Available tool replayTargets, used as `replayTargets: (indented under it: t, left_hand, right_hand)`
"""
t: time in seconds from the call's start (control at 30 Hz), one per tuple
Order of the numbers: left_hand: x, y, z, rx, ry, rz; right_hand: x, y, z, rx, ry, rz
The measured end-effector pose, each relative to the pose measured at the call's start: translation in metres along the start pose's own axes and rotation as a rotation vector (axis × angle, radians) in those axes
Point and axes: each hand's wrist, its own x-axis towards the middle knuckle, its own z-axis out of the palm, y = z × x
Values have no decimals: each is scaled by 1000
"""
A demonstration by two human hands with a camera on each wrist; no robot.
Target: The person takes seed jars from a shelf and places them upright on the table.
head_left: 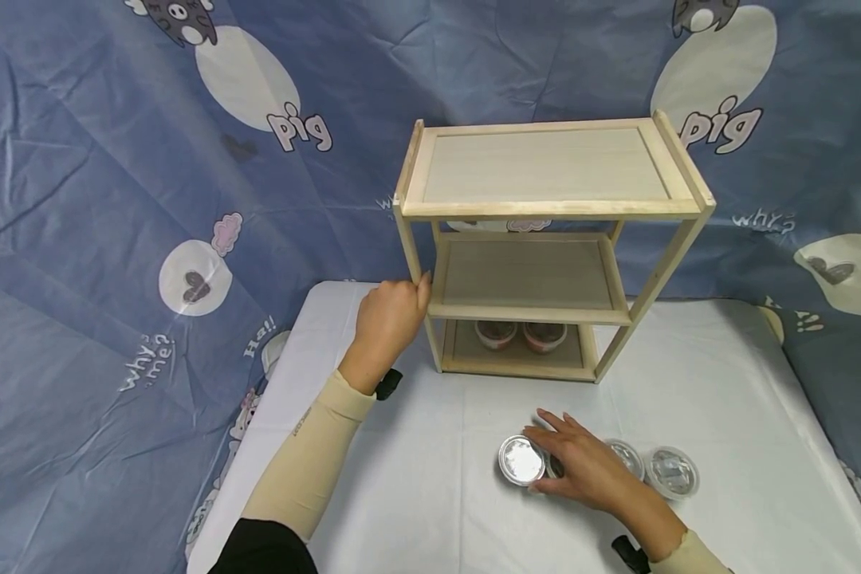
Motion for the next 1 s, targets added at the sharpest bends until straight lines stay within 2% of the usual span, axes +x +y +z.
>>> replayTargets:
  t: [0.17,0.3,0.4,0.5,0.73,0.87,1.0]
  left_hand:
    - [0,0,0,-3,1,-1]
    - [0,0,0,-1,-3,1]
    - [0,0,0,1,-2,4]
    - [0,0,0,2,1,6]
    - [-1,0,1,0,1,0]
    - [-1,0,1,2,2,6]
    - [-1,-1,1,12,6,13]
  right_hand:
    - [0,-1,-5,-2,-2,25]
    - [2,-1,-22,6,11,96]
    - [5,1,-38,0,59,116]
    - [9,5,-50,-38,144,94]
    - [22,16,-62,-104,326,104]
    - [31,24,-65,-82,359,137]
    - [41,32,-69,-79,367,135]
